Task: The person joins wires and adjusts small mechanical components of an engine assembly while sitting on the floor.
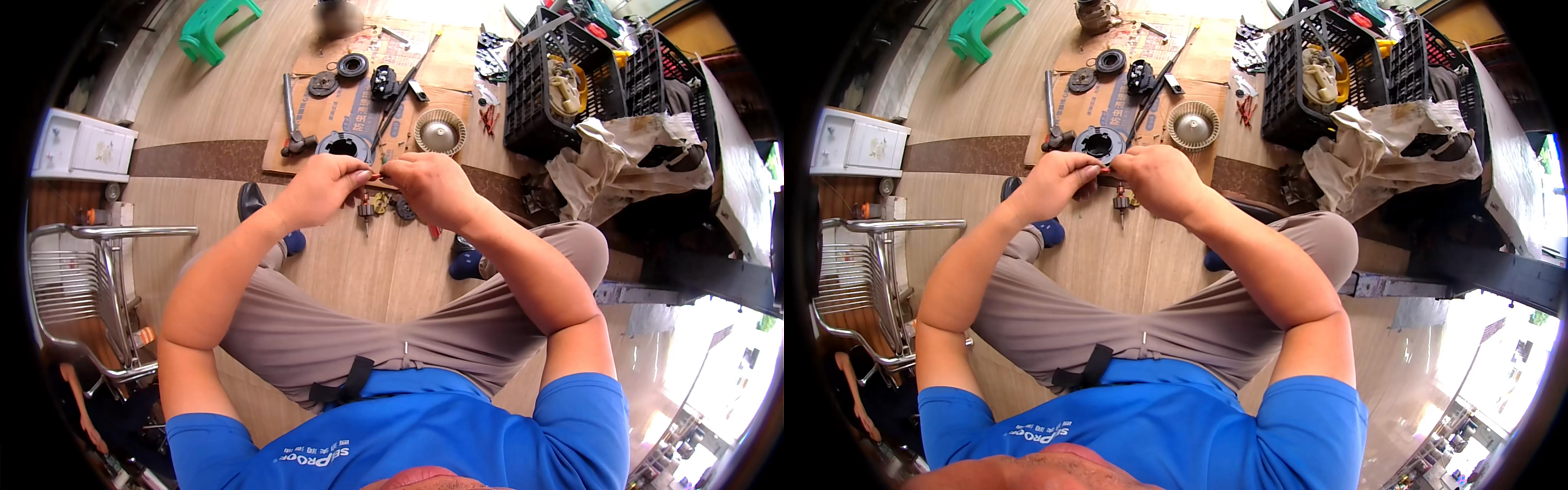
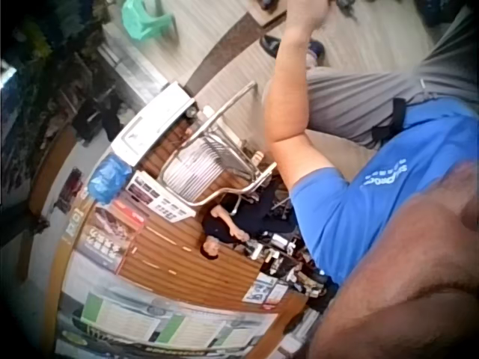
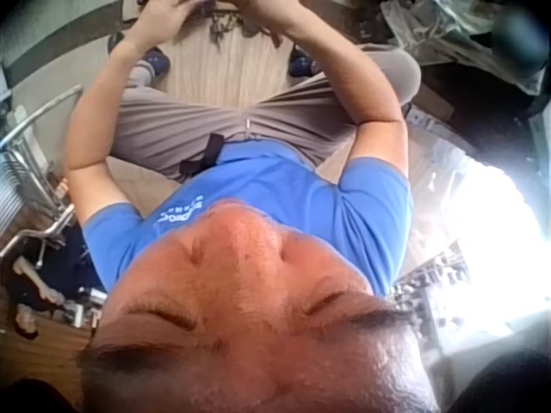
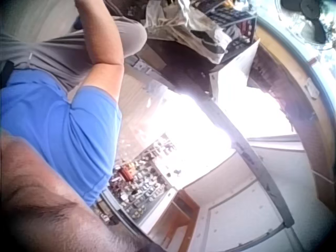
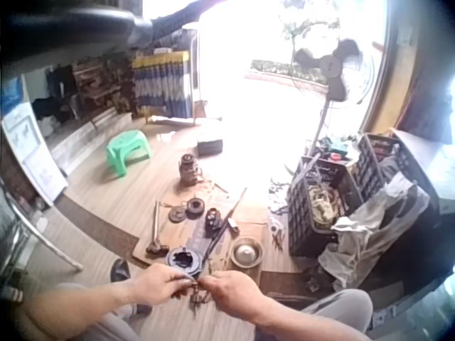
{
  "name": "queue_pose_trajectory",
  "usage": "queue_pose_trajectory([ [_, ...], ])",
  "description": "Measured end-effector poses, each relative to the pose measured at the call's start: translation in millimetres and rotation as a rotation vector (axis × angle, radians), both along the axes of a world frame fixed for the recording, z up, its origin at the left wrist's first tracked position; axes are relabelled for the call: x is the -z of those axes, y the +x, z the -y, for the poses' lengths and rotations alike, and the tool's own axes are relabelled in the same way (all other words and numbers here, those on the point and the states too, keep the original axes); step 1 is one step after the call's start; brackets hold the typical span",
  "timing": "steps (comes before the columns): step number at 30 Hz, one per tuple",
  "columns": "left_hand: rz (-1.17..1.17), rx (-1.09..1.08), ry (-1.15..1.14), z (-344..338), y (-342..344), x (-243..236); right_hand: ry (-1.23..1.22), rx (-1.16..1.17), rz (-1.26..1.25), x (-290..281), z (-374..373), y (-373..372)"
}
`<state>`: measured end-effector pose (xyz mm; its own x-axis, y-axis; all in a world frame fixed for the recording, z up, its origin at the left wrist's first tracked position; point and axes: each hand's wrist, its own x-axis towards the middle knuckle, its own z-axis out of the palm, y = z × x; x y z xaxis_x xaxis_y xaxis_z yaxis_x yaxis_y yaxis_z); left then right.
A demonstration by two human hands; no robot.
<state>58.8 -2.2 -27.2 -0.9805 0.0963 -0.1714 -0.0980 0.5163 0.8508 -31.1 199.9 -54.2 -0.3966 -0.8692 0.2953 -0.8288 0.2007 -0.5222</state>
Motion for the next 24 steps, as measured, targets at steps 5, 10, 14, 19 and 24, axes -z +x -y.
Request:
queue_pose_trajectory([
  [5, 0.494, -0.212, 0.431, 7.2, -7.2, -12.1, -0.026, 0.008, -0.148, -1.1, -0.1, -1.2],
  [10, 0.449, -0.299, 0.489, 4.5, -3.9, -5.7, -0.043, 0.045, -0.181, -3.8, 4.1, -0.2],
  [14, 0.357, -0.341, 0.515, 1.1, -2.5, -4.3, -0.032, 0.067, -0.155, -0.8, 6.1, 0.3],
  [19, 0.255, -0.298, 0.448, 5.1, 0.8, 4.4, -0.042, 0.049, -0.085, 2.8, 8.8, -0.6],
  [24, 0.090, -0.211, 0.132, 2.5, 3.3, 1.9, -0.030, 0.055, 0.004, -1.2, 7.6, -1.4],
])
